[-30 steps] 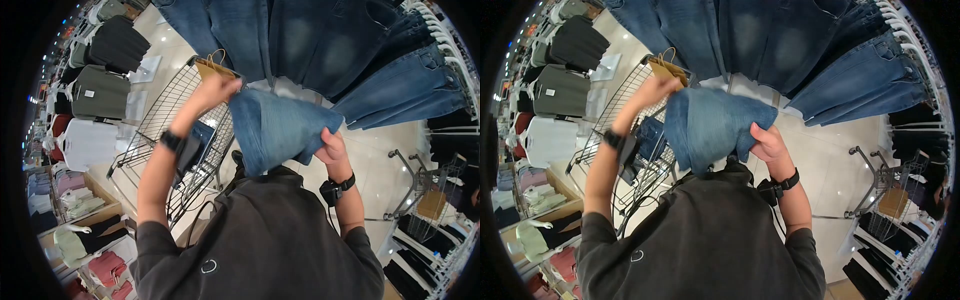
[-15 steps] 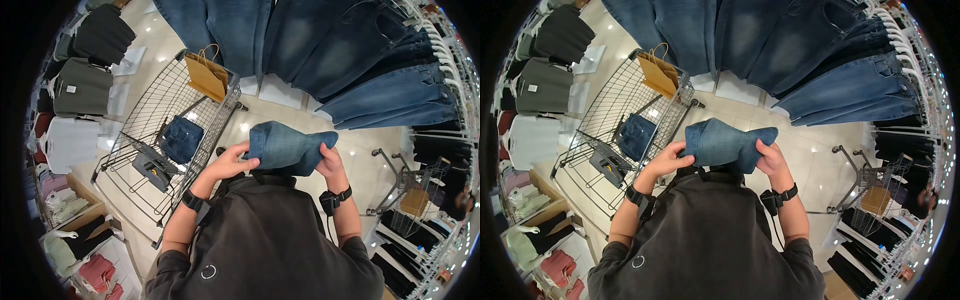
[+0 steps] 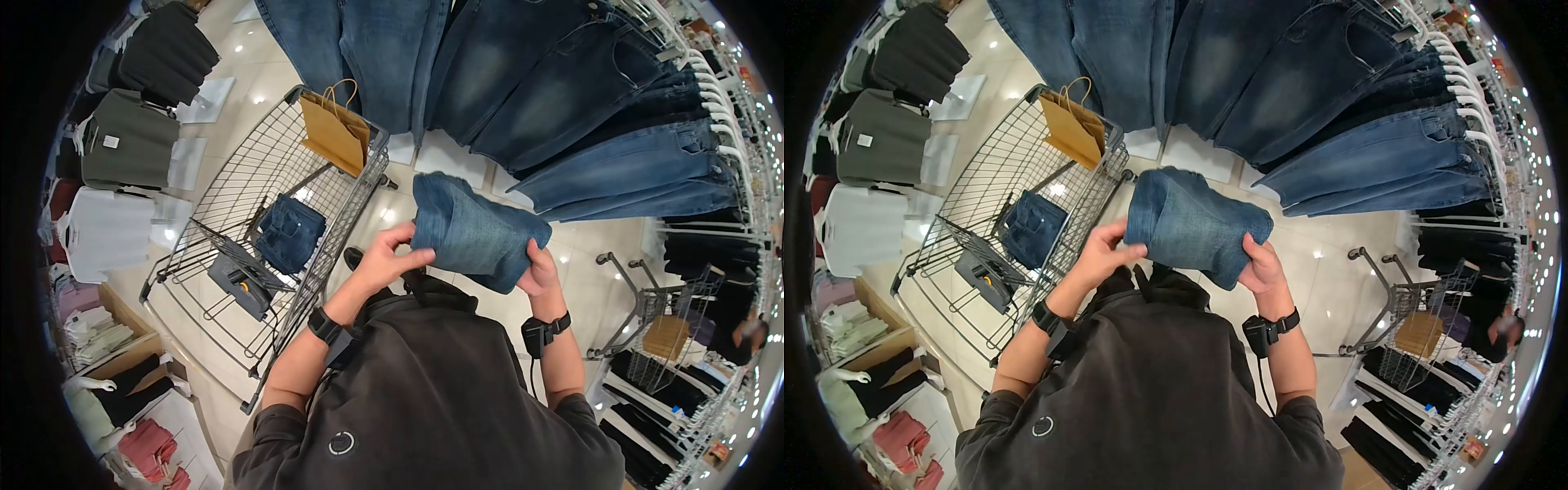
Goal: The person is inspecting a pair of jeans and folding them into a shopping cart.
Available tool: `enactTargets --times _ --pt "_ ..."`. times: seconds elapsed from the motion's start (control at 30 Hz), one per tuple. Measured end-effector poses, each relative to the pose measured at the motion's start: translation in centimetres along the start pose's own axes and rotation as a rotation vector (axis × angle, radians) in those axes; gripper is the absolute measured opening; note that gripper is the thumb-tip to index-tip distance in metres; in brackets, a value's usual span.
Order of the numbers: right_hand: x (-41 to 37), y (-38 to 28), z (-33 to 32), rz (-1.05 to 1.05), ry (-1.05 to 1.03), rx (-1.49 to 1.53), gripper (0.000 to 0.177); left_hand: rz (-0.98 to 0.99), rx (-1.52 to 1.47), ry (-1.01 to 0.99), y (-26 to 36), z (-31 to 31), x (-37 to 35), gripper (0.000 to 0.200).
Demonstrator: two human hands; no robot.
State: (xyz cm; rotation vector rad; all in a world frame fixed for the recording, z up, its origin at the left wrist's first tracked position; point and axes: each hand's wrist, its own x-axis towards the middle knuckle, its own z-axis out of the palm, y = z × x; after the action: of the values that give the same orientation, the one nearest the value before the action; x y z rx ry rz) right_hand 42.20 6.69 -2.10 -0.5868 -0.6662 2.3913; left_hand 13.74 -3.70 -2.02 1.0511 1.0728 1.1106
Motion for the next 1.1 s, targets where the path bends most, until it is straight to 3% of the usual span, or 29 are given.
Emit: enactTargets --times 0.1,0.13,0.23,0.37,0.4,0.5,0.6,0.7,0.8,1.0,1.1 --pt "-0.2 0.0 -0.5 -0.034 -0.043 0.014 0.061 -0.119 -0.118 0.250 -1.5 -0.2 0.0 0.037" --pt "-0.2 0.0 -0.7 -0.033 -0.058 0.050 0.058 -0.243 -0.104 0.240 -2.1 -0.5 0.2 0.036" --pt "-0.7 0.2 -1.5 -0.022 -0.073 0.127 0.052 -0.427 -0.482 0.099 -3.5 -0.8 0.1 0.033" --pt "-1.6 0.8 -3.2 -0.014 -0.038 0.122 0.053 -0.158 -0.173 0.059 -4.9 0.4 0.3 0.034" --pt "-1.9 0.9 -3.8 -0.012 -0.038 0.115 0.055 -0.184 -0.216 0.136 -4.5 0.6 0.5 0.037" --pt "-2.4 1.3 -4.0 -0.028 -0.001 0.170 0.052 -0.217 -0.009 0.108 -4.4 0.4 0.7 0.032" --pt "-2.3 1.1 -3.3 -0.025 -0.019 0.146 0.056 0.090 0.326 0.159 -2.5 0.1 0.6 0.026" --pt "-2.3 1.0 -3.1 -0.034 -0.012 0.023 0.065 0.217 0.179 -0.009 -4.0 -1.2 1.1 0.015" --pt "-2.2 0.7 -3.0 -0.033 0.043 0.016 0.066 -0.227 -0.337 -0.188 -2.6 -1.3 0.3 0.018" --pt "-1.3 -0.2 -3.6 -0.028 0.133 -0.064 0.064 -0.247 -0.524 -0.059 -0.5 0.4 -0.3 0.011" --pt "-0.7 -0.3 -3.6 -0.018 0.096 0.013 0.062 0.137 0.220 0.218 0.0 0.2 -0.3 0.008"
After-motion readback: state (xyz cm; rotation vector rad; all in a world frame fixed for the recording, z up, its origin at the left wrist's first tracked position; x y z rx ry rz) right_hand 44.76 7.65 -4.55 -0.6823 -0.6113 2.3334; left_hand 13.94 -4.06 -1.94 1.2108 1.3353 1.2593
